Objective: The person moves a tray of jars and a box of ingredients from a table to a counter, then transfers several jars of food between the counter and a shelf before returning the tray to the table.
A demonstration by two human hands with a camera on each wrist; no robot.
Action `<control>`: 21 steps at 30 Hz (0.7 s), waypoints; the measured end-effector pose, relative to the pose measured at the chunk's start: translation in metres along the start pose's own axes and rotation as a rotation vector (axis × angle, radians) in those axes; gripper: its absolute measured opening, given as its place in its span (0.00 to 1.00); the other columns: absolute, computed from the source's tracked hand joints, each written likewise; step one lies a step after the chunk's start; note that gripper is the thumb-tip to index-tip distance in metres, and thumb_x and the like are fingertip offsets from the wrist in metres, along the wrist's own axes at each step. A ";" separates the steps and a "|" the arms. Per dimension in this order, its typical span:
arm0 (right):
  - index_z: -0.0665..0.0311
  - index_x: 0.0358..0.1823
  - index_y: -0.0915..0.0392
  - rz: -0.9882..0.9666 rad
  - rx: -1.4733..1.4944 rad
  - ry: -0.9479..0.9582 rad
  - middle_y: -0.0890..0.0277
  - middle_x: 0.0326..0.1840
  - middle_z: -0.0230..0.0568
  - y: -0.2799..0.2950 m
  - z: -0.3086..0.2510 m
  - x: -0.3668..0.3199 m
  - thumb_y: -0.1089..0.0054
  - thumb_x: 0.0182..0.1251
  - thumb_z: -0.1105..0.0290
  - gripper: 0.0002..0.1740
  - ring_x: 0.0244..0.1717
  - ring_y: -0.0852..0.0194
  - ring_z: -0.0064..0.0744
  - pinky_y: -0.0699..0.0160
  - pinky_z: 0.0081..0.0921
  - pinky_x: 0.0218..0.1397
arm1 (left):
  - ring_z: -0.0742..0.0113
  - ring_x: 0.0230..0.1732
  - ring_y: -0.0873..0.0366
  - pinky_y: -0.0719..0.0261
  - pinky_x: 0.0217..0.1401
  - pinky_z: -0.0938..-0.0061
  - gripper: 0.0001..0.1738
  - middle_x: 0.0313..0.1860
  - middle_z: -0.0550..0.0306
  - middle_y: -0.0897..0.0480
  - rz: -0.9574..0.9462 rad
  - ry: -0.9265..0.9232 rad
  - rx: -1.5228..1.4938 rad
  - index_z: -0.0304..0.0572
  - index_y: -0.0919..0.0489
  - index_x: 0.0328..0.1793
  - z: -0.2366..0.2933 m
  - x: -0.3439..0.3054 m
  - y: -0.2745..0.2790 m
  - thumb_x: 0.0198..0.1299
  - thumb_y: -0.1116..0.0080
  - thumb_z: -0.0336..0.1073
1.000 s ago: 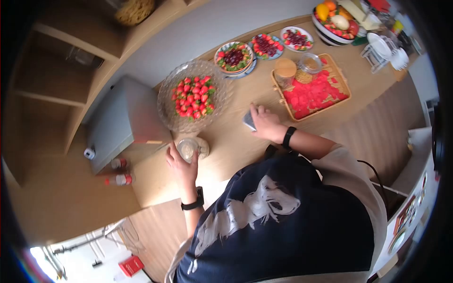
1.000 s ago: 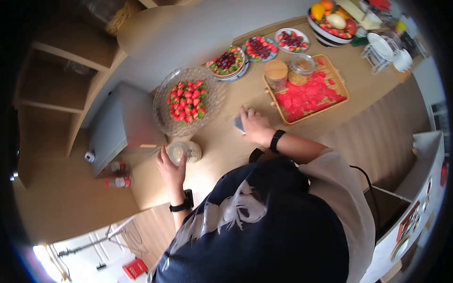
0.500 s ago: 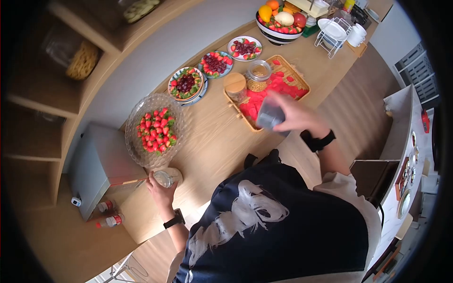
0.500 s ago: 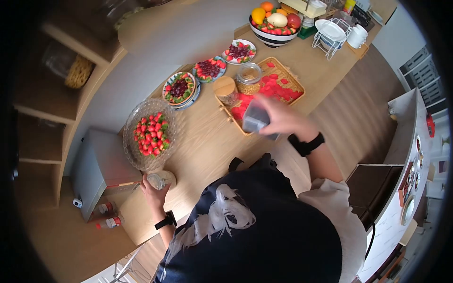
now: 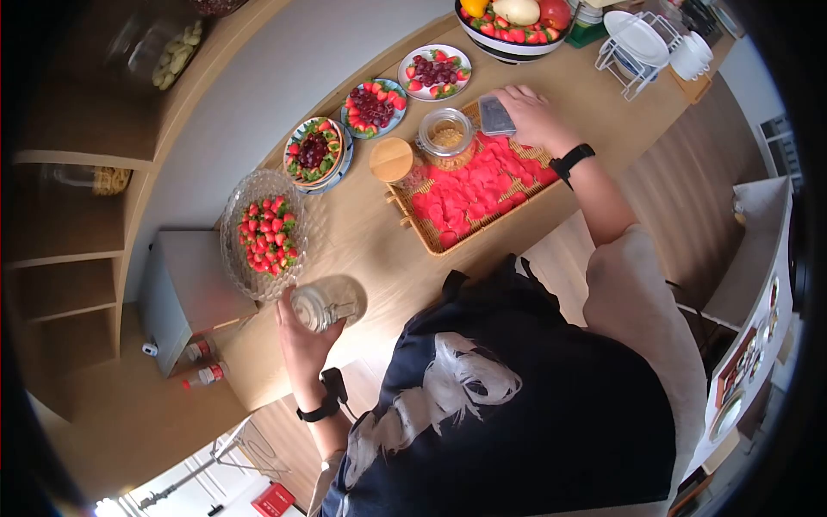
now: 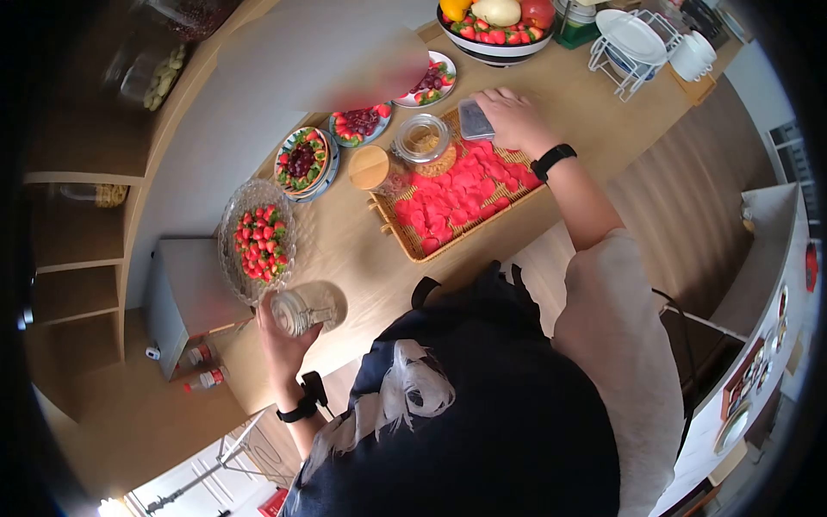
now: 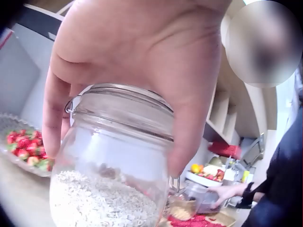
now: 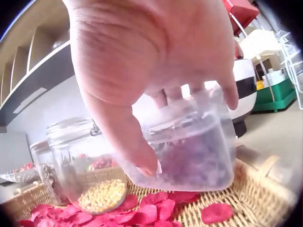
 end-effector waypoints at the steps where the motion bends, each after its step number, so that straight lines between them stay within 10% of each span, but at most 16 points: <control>1: 0.57 0.74 0.34 -0.050 -0.041 0.070 0.32 0.72 0.42 -0.006 -0.005 0.008 0.25 0.45 0.78 0.49 0.74 0.35 0.49 0.29 0.44 0.71 | 0.38 0.64 0.26 0.25 0.67 0.52 0.54 0.61 0.39 0.24 -0.010 -0.060 -0.037 0.36 0.32 0.71 0.028 0.007 0.002 0.34 0.15 0.35; 10: 0.55 0.72 0.31 -0.262 0.040 0.270 0.31 0.71 0.41 -0.037 -0.013 0.032 0.26 0.45 0.78 0.47 0.76 0.37 0.47 0.32 0.40 0.75 | 0.39 0.63 0.26 0.25 0.68 0.53 0.54 0.64 0.43 0.24 -0.129 -0.462 0.051 0.41 0.31 0.72 0.196 0.060 -0.046 0.32 0.16 0.32; 21: 0.53 0.77 0.35 -0.081 0.194 0.124 0.34 0.75 0.47 -0.022 0.016 -0.001 0.23 0.53 0.66 0.47 0.80 0.43 0.50 0.37 0.45 0.79 | 0.38 0.65 0.27 0.23 0.68 0.52 0.55 0.66 0.46 0.24 -0.311 -0.551 0.167 0.46 0.31 0.74 0.213 0.087 -0.168 0.33 0.16 0.36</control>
Point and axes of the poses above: each hand's wrist, its own x-axis towards the middle knuckle, its own y-axis out of the back of the hand, z = x × y, the point moved 10 cm from there along x, towards the middle knuckle
